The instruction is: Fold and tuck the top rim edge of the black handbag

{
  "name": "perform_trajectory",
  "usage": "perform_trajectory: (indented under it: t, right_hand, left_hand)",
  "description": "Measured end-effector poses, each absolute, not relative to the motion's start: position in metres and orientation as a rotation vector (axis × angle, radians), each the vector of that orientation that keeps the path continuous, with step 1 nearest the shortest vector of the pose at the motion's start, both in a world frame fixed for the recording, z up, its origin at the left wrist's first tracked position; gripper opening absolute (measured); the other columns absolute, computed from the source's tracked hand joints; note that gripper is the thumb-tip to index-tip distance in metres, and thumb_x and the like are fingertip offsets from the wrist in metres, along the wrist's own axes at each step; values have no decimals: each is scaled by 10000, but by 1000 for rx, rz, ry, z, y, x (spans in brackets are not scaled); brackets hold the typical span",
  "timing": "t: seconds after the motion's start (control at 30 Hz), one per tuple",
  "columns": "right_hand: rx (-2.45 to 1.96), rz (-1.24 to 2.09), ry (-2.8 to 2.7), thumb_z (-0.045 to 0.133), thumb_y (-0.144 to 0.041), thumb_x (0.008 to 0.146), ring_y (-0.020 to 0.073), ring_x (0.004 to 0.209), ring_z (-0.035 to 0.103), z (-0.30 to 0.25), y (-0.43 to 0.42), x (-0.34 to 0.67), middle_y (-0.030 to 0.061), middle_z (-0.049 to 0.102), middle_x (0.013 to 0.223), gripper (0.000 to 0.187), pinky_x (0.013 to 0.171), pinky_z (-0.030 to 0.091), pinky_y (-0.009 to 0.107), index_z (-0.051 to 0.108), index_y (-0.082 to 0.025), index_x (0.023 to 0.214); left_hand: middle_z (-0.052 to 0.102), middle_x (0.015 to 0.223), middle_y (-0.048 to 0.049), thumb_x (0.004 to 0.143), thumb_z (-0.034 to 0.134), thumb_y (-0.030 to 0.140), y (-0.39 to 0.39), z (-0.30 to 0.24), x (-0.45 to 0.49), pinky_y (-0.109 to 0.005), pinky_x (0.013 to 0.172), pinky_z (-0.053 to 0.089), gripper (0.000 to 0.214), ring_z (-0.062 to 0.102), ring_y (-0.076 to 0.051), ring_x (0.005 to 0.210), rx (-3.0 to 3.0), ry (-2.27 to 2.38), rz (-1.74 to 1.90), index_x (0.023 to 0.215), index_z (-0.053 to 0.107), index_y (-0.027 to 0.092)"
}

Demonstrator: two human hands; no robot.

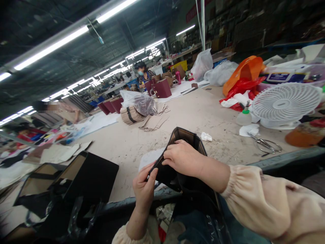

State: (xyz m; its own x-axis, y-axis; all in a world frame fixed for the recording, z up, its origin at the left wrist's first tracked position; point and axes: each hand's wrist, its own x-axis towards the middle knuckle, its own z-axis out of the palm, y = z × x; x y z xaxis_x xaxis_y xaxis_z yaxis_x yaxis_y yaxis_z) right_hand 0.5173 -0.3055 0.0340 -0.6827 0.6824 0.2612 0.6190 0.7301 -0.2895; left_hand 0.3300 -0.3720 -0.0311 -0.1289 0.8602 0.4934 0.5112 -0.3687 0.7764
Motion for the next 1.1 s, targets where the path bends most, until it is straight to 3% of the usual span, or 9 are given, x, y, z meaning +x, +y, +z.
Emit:
perform_trajectory:
  t: [0.63, 0.87, 1.1]
  right_hand:
    - [-1130, 187, -2542, 544, -302, 880, 188, 829, 642, 38, -303, 510, 52, 715, 809, 242, 887, 387, 350, 709, -187, 745]
    - [-1155, 174, -2540, 539, -323, 879, 188, 791, 634, 36, -302, 508, 53, 706, 780, 259, 827, 396, 334, 717, -191, 745]
    - [-1133, 186, -2532, 564, -333, 861, 185, 812, 626, 35, -296, 512, 42, 706, 810, 220, 828, 387, 322, 713, -202, 765]
  left_hand:
    - [722, 983, -66, 837, 603, 246, -369, -32, 329, -326, 857, 529, 159, 664, -196, 929, 1822, 1525, 1469, 928, 718, 183]
    - [685, 873, -55, 804, 635, 262, -366, -19, 337, -248, 627, 503, 193, 613, -140, 703, 1917, 1630, 1388, 963, 675, 160]
    - [666, 803, -39, 836, 614, 269, -355, -13, 339, -250, 719, 492, 165, 624, -146, 764, 1967, 1653, 1345, 907, 731, 177]
